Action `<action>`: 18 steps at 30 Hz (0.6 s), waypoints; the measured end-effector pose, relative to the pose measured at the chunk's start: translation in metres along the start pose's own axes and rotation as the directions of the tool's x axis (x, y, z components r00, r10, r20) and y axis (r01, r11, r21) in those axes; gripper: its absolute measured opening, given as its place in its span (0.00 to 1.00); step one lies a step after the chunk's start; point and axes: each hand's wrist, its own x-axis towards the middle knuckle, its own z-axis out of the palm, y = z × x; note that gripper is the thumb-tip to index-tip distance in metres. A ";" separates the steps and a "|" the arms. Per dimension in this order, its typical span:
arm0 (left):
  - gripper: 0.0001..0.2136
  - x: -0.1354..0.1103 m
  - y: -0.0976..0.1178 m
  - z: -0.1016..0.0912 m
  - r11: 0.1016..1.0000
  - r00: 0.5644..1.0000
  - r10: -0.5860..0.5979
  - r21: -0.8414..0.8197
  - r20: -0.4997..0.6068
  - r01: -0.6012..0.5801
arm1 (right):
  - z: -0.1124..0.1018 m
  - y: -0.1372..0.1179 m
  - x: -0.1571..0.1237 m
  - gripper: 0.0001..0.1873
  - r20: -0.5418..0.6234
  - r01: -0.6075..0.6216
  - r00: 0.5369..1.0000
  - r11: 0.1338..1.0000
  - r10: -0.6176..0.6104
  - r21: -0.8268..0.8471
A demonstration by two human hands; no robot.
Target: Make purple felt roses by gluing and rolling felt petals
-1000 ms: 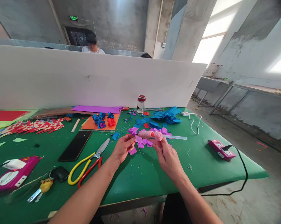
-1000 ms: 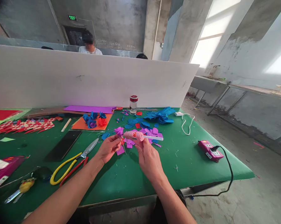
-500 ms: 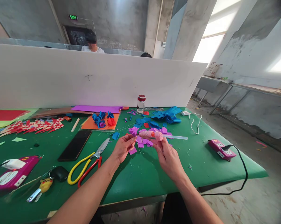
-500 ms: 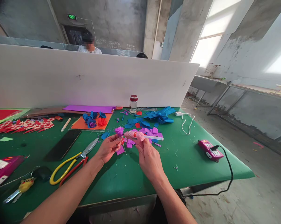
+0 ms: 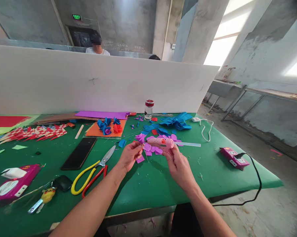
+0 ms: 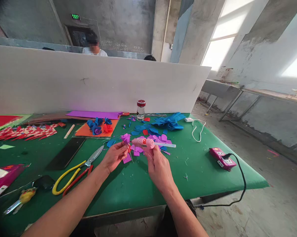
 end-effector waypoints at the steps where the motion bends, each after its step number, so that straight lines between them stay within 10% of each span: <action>1: 0.14 0.000 0.000 0.000 1.000 1.000 0.000 -0.005 0.001 0.000 | -0.001 0.000 0.000 0.16 0.007 -0.023 1.000 0.998 0.023 0.053; 6: 0.15 0.000 0.000 0.000 0.998 1.000 -0.020 -0.066 0.007 0.020 | 0.001 0.006 0.004 0.13 0.056 -0.180 0.984 0.909 0.171 0.376; 14: 0.14 0.001 0.001 -0.001 0.982 0.997 -0.062 -0.173 0.054 0.071 | 0.011 0.011 0.008 0.18 0.355 -0.500 0.840 0.332 0.410 0.800; 18: 0.14 0.001 0.001 -0.002 0.978 0.997 -0.065 -0.194 0.051 0.073 | 0.016 0.014 0.009 0.18 0.426 -0.520 0.820 0.188 0.383 0.833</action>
